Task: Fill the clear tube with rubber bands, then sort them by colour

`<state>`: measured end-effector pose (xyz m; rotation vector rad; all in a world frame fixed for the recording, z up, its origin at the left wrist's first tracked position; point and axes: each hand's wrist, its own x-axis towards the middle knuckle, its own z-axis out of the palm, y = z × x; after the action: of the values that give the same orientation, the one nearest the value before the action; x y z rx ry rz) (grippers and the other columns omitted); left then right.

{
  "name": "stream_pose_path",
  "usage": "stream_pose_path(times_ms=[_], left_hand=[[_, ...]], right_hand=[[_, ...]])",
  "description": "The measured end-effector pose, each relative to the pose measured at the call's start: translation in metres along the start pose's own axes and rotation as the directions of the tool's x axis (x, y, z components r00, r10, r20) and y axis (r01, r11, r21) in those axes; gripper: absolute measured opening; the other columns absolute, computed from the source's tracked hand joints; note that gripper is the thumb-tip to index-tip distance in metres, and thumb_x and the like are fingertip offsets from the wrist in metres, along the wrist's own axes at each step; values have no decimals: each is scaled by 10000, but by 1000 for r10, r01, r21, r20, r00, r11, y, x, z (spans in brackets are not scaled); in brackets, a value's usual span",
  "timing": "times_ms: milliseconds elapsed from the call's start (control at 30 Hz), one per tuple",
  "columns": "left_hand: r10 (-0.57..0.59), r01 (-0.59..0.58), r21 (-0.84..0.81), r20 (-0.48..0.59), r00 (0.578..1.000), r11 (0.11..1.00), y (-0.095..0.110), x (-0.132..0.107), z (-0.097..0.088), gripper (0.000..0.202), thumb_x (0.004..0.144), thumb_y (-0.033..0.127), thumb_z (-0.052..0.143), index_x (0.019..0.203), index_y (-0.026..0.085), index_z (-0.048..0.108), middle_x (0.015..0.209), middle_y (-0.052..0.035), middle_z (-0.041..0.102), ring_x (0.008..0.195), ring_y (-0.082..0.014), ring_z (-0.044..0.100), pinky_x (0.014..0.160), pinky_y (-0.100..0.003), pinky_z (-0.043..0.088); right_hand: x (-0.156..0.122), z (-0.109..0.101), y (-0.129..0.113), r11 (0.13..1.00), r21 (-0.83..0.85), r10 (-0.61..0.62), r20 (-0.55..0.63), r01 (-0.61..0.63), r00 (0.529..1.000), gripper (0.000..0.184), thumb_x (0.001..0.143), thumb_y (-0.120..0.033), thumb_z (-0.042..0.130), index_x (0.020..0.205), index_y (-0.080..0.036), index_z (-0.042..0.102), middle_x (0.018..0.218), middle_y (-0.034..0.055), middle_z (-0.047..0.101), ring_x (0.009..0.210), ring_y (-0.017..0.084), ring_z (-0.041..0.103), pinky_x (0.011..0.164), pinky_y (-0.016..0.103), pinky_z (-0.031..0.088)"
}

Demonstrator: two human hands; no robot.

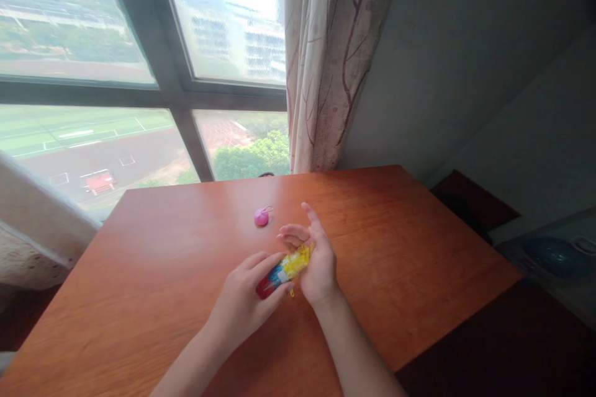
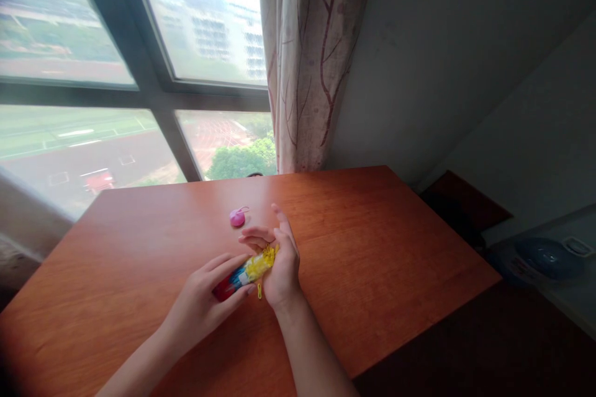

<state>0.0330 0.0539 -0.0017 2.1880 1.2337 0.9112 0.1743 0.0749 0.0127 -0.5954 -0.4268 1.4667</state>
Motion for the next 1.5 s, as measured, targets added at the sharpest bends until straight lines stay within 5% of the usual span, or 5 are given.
stream_pose_path(times_ms=[133, 467, 667, 1300, 1500], left_hand=[[1, -1, 6, -64, 998, 1000, 1, -1, 3, 344, 816, 311, 646, 1140, 202, 678, 1027, -85, 708, 880, -214, 690, 775, -296, 561], [-51, 50, -8, -106, 993, 999, 5, -1, 3, 295, 841, 319, 622, 1096, 180, 676, 914, -69, 683, 789, -189, 660, 706, -279, 541], [-79, 63, -115, -135, 988, 991, 7, 0, 4, 276, 840, 302, 642, 1089, 185, 675, 938, -67, 682, 820, -190, 653, 721, -277, 537], [136, -134, 24, -221, 966, 991, -5, -4, 2, 353, 797, 247, 691, 1141, 176, 665, 1067, -104, 684, 954, -222, 681, 835, -280, 551], [79, -82, -7, -215, 973, 997, -10, -3, 3, 342, 822, 265, 680, 1152, 177, 652, 1059, -96, 680, 924, -212, 678, 810, -280, 551]], right_hand=[[-7, 4, 3, 984, -136, -103, 75, 113, 992, 543, 877, -360, 521, 1392, -232, 411, 896, 45, 748, 846, 200, 696, 856, 374, 497], [-9, 2, 11, 885, -383, -204, 194, 265, 960, 408, 933, -455, 453, 1160, -170, 636, 1062, 92, 714, 1053, 228, 628, 998, 398, 404], [-16, 10, 7, 960, -189, -182, 126, 204, 975, 530, 851, -310, 511, 1367, -255, 406, 1178, 82, 684, 969, 208, 658, 942, 446, 458], [-1, -7, 8, 972, 24, 220, 254, -233, 942, 421, 618, -66, 564, 984, -221, 703, 1066, 41, 730, 1083, 183, 637, 1011, 367, 438], [2, -10, 5, 982, 19, 177, 241, -187, 954, 424, 621, -46, 594, 978, -240, 714, 1046, 14, 735, 1078, 187, 631, 1011, 352, 431]])
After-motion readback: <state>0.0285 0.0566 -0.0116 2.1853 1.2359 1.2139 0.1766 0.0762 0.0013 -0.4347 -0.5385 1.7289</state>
